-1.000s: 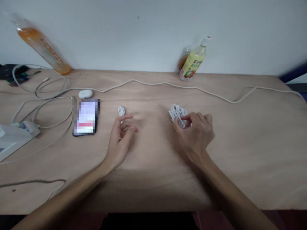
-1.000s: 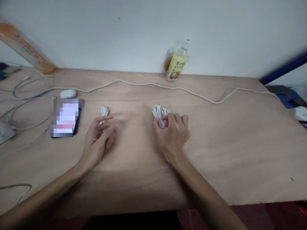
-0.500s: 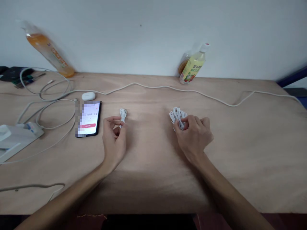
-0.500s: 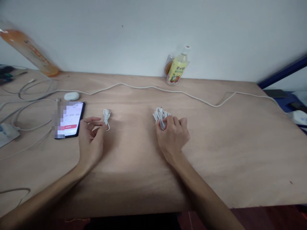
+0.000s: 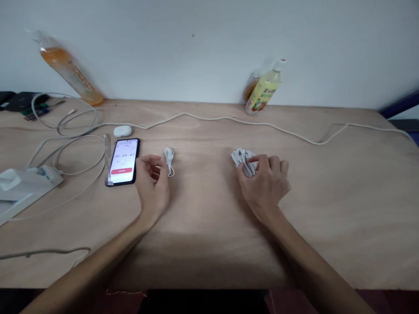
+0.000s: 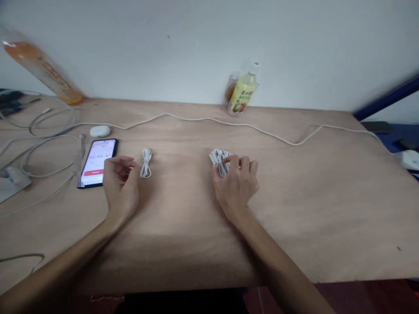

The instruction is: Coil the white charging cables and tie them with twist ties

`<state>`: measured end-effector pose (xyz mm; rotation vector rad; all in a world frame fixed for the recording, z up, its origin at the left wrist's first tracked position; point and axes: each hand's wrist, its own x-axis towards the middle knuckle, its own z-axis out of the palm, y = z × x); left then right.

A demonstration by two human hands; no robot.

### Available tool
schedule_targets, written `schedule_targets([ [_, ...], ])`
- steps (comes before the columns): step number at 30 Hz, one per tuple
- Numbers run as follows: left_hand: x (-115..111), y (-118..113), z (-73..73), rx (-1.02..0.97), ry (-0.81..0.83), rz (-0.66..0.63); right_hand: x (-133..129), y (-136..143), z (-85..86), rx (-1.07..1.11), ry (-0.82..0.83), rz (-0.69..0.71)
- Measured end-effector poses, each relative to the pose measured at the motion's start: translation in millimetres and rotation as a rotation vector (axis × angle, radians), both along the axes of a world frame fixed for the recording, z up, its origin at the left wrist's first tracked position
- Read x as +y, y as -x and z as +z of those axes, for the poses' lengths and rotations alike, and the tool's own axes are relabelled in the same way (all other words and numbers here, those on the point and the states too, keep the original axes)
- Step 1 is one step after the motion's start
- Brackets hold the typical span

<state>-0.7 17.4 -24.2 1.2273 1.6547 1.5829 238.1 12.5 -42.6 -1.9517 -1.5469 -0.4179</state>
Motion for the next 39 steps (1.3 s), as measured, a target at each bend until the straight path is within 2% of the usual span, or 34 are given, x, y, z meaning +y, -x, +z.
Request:
schedule_targets([
  [10,5,9,-11.3,0.318,0.074,0.026,-2,2,-0.9,0.099,0.071,0.047],
  [12,6,12,-11.0,0.354,0.107,-0.003,-3,3,0.0,0.106,0.060,0.054],
  [15,8,16,-9.0,0.396,0.163,-0.115,-4,6,1.0,0.086,0.020,0.077],
  [19,10,20,-8.4,0.439,0.177,-0.148,-7,8,0.9,0.031,-0.072,0.137],
  [23,9,16,-11.0,0.375,0.147,-0.241,-9,10,0.6,0.011,-0.237,0.340],
  [26,5,10,-12.7,0.322,0.118,-0.335,-12,13,1.6,-0.001,-0.265,0.509],
  [33,-4,6,-14.4,0.373,0.065,-0.550,-20,22,1.3,0.025,-0.083,0.751],
  [39,-8,8,-11.6,0.439,-0.025,-0.808,-21,24,-8.3,0.092,0.114,0.911],
])
